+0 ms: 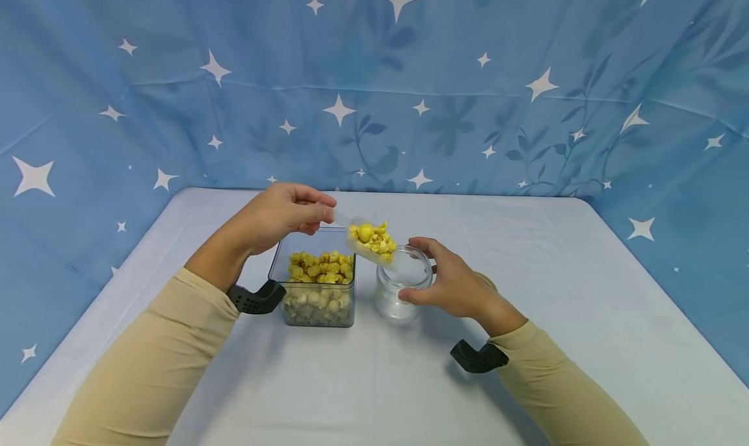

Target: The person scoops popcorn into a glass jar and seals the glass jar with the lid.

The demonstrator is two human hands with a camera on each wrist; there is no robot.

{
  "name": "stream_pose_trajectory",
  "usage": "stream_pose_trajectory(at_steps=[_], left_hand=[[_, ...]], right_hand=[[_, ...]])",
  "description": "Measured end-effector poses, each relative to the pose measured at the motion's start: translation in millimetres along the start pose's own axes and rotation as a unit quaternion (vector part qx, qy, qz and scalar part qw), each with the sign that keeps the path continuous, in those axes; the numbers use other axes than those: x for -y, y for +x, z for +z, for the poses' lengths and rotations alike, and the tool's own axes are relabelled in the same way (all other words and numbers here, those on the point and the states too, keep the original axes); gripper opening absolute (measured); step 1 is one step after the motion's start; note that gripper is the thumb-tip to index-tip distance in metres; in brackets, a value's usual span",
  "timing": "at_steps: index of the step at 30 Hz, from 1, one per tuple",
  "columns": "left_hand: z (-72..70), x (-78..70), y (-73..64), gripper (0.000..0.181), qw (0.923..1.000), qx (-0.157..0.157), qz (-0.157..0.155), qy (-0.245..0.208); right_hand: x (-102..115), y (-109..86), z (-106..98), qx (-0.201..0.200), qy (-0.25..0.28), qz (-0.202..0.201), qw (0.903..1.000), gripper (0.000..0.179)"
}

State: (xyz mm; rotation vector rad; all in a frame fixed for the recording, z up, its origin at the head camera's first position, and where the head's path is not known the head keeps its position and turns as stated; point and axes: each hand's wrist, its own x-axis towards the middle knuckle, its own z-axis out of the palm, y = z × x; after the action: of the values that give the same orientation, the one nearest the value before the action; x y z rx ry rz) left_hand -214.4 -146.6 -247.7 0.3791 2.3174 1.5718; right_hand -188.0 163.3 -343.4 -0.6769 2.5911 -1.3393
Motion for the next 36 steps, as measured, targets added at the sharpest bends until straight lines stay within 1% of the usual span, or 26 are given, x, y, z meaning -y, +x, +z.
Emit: stream_pose_trajectory(at_steps=[6,10,14,20,26,29,32,36], left_hand=[[0.4,-0.9,-0.2,0.034,1.0,-0.001,0.0,-0.003],[-0.2,-0.5,-0.1,0.034,1.0,-0.004,0.001,0.002],[-0.6,-0.1,0.2,0.034,1.0,-0.006,0.0,0.005],[-0.4,-0.8,0.3,0.034,0.9999,-0.006,-0.001,0.009],[-1.6,-0.5,-0.2,0.035,0.9999,-0.007,0.002,0.009],[-4.5,0.4,-2.5,0.035,0.9999,-0.007,0.005,0.006],[-10.3,1.5,-7.7,0.035,0.9999,-0.012,0.006,0.008],[-21.0,3.6,-17.3,0.037,0.9995,-0.027,0.007,0.017]], right_hand=[[-1,0.2,0,-0.003,-0.007,0.001,1.0,0.087],[-1,0.1,1,-0.008,-0.015,-0.014,0.9998,0.085],[-2,-0.4,0,-0.009,-0.008,-0.025,0.9996,0.084],[-2,-0.9,0,-0.005,0.0,-0.017,0.9999,0.085],[-2,-0.6,-2,-0.004,0.0,-0.019,0.9998,0.085],[-1,-0.8,-2,-0.002,0.005,-0.014,0.9999,0.086],[1,-1.0,-2,0.006,0.007,-0.009,0.9999,0.088],[3,-1.5,-5,0.012,-0.025,-0.01,0.9996,0.094]])
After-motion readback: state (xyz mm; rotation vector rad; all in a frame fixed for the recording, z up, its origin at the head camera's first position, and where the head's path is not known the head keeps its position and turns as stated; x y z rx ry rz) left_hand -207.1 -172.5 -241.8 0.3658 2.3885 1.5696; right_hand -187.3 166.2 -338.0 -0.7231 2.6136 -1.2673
